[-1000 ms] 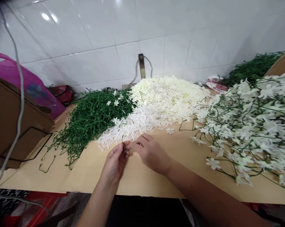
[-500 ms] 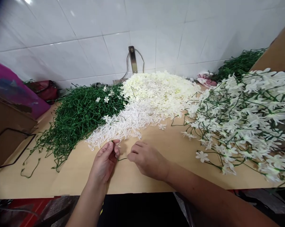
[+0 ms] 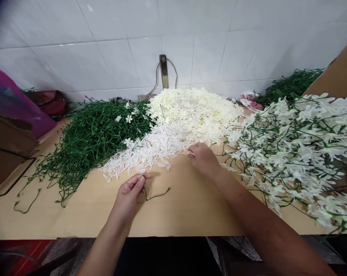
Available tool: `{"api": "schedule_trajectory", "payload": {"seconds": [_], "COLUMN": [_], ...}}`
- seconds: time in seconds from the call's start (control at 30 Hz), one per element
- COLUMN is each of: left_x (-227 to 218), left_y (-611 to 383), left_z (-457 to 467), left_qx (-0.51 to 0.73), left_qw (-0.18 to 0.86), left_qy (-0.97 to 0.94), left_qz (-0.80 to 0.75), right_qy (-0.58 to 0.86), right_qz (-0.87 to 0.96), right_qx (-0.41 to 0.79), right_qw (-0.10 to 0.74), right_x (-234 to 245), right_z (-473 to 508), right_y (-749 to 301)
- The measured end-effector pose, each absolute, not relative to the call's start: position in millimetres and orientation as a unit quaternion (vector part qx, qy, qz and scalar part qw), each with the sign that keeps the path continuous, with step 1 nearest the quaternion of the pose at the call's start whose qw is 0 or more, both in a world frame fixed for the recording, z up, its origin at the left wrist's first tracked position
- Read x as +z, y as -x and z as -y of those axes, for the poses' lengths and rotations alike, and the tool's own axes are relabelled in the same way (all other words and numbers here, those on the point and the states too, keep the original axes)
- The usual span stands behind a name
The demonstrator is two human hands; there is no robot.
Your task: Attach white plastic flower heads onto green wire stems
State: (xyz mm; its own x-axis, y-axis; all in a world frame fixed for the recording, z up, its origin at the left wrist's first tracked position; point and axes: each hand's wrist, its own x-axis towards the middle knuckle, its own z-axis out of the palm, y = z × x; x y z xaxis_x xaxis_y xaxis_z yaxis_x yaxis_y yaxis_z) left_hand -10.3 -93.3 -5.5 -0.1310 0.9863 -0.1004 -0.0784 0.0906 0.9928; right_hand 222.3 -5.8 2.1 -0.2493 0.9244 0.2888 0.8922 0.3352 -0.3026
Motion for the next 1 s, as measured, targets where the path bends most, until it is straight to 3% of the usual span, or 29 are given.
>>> {"api": "schedule_trajectory", "payload": {"seconds": [0.23,0.5,0.63,0.77,1.0], "left_x": [-5,-5,-9,-10,-2], "left_y": [9,8,6,13,34], "left_z": [92,92,91,83,47], "left_qx": [0.507,0.501,0.501,0.459,0.379], "left_qw": [0.492,0.482,0.476,0.373,0.183], "left_qy": [-0.464,-0.487,-0.488,-0.579,-0.659], "left_qz": [-0.534,-0.529,-0.533,-0.562,-0.624], "right_qy": [0.560,0.587,0.603,0.569,0.523], "right_qz": [0.811,0.773,0.717,0.687,0.678], "right_qx": [0.010,0.045,0.146,0.245,0.328], "right_qw": [0.170,0.236,0.319,0.379,0.399], "right_x": [-6,-1,4,2,4], "right_z": [-9,-7,2,6,16], "right_y": [-205,-207,-202,-192,-170]}}
